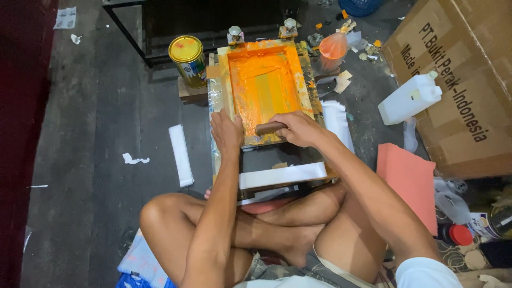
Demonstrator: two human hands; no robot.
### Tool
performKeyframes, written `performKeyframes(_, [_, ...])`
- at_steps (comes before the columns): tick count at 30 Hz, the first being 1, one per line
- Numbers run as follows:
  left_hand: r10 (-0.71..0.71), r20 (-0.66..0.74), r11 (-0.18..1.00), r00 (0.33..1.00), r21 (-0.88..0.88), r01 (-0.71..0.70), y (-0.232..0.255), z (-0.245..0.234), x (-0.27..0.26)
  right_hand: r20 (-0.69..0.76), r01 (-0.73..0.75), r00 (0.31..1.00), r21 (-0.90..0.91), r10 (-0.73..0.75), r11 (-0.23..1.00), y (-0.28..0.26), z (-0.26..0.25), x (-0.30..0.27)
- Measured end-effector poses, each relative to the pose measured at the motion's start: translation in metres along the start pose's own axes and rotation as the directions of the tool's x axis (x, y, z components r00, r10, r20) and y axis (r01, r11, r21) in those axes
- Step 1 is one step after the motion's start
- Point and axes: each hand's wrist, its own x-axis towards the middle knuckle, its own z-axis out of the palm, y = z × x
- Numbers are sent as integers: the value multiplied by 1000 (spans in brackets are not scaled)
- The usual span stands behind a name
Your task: The person sits cross-legged on the floor and places a white rectangular sheet into a wooden screen printing frame. They then use a squeegee to spread orange ink across the screen mesh, repeatedly pulling the ink through the frame to coat the sheet underneath.
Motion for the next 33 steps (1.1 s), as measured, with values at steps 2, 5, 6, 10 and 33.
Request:
performKeyframes(2, [-8,8,1000,1000,-5,8,3,-4,-1,-7,7,1000,-10,-7,1000,5,4,1])
performKeyframes(5, [-11,16,1000,1000,3,11,3,-3,-1,-20,14,1000,-18,-15,1000,6,5,-1])
performKeyframes(6, [-6,17,1000,1000,16,5,1,-1,0,-28,13,1000,-17,-14,1000,4,5,-2])
performKeyframes(10, [-15,20,995,1000,103,13,5,-5,1,-46,43,998,-22,-44,999,12,13,-11])
performKeyframes(33, [-13,53,998,999,66,9,34,-10,60,-248,227,941,-51,-232,973,73,-9,84])
